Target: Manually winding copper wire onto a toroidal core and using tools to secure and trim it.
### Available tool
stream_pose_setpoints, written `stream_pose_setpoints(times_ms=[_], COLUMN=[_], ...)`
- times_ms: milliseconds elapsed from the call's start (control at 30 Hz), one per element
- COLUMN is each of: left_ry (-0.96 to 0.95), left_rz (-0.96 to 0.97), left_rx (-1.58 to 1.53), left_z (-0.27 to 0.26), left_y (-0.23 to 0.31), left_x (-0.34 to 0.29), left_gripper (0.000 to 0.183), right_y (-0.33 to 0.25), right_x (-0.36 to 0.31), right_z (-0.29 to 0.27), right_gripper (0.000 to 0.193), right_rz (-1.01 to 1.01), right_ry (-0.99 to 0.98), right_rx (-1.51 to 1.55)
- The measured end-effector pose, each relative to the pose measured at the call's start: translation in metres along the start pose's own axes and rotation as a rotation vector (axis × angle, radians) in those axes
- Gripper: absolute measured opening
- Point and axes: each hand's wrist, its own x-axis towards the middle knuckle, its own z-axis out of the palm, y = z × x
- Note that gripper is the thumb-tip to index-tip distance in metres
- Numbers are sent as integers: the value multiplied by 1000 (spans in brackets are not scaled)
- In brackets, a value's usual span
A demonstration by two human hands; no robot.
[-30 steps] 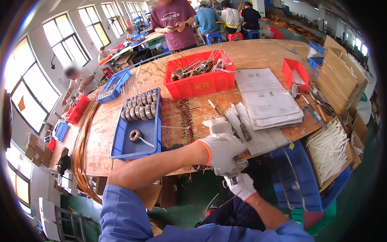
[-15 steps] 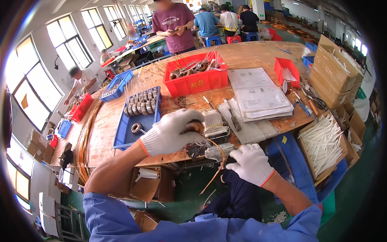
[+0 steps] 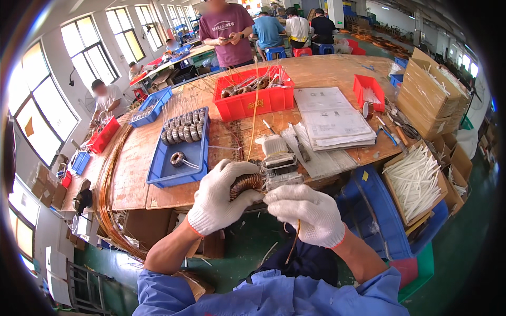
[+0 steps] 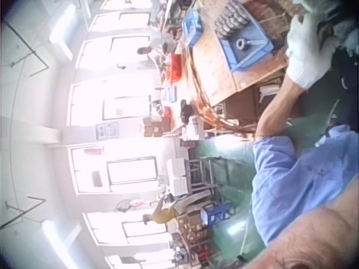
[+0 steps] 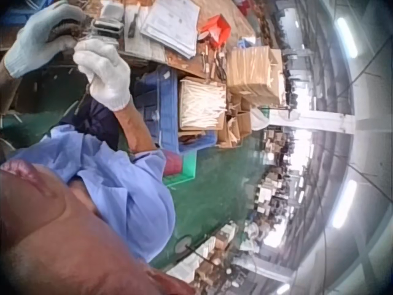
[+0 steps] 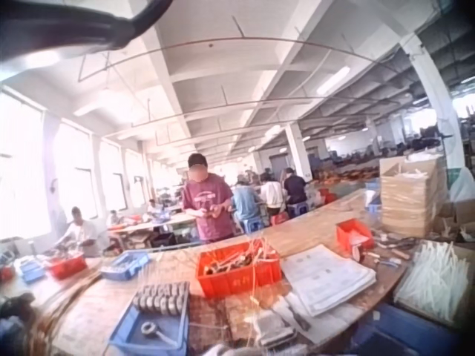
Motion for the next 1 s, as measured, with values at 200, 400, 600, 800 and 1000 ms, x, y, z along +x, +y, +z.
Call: stream_pose_setpoints(times_ms=[200,400,600,800,1000], left_ry=[-30,-213,-257,-174,-247], left_rz=[65,-64,-281,-436,-199], left_rx=[-282,-599,-780,-954,-783], left_z=[-3,27,62,93,101], left_y=[26,37,24,28,25], left_x=[-12,-46,-87,-91,-103], left_gripper=[44,40,41,39,37], right_y=[-12,-48,-49,-59,-38], right_x=[0,-8,-34,-63,-51], right_z=[-8,-24,-27,25,8], right_gripper=[23,51,44,23,27], right_rz=[-94,404,536,765,944], right_ry=[89,489,616,443,716], right_rx=[424,704,718,649,863])
